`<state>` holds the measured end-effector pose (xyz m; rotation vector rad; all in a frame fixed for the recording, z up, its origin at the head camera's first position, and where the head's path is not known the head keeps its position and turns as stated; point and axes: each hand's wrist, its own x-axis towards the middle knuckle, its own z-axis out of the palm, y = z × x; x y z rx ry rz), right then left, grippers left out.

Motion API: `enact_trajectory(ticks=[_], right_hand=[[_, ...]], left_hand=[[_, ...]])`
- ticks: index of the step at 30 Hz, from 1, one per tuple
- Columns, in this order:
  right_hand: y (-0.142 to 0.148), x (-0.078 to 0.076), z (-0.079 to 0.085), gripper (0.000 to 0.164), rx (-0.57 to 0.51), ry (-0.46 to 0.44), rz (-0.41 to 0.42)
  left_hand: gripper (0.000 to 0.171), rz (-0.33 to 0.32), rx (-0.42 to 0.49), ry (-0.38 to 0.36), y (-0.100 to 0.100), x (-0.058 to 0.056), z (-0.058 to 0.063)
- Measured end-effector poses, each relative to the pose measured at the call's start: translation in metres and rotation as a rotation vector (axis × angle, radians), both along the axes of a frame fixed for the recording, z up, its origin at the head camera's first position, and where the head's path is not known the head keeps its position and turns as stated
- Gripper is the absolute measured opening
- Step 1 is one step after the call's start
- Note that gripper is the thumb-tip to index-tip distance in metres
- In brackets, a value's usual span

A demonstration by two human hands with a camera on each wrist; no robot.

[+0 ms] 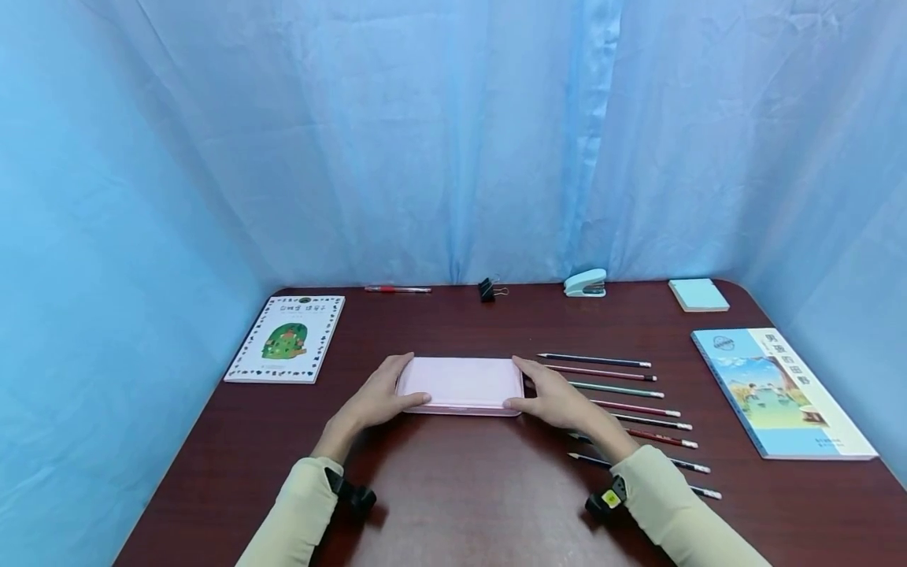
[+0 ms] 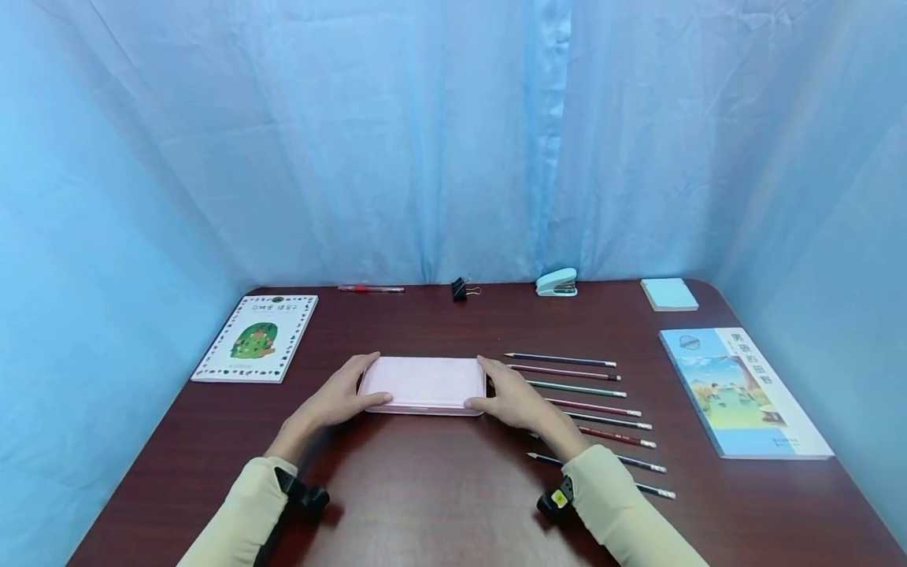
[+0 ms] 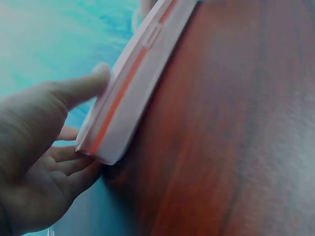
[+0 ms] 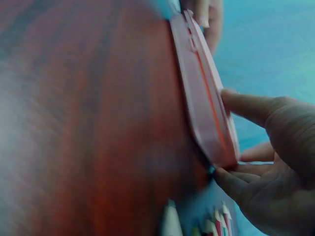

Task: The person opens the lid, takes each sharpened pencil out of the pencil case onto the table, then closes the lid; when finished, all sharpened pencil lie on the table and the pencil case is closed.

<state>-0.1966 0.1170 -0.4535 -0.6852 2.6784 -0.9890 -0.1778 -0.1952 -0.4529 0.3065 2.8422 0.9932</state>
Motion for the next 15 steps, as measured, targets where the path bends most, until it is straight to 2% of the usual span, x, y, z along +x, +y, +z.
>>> enact_trajectory(ticks=[5,15], right_hand=[[-0.0045,0.0038,-0.0025,0.083,-0.019,-0.031,-0.039],[-0.0001,0.0036,-0.0084,0.083,-0.027,-0.022,-0.023]], left_hand=[[0.089,0.015,-0.026,-0.003,0.0029,0.0022,-0.0022],[0.092,-0.016,-0.091,-0.034,0.0061,0.0016,-0.003]])
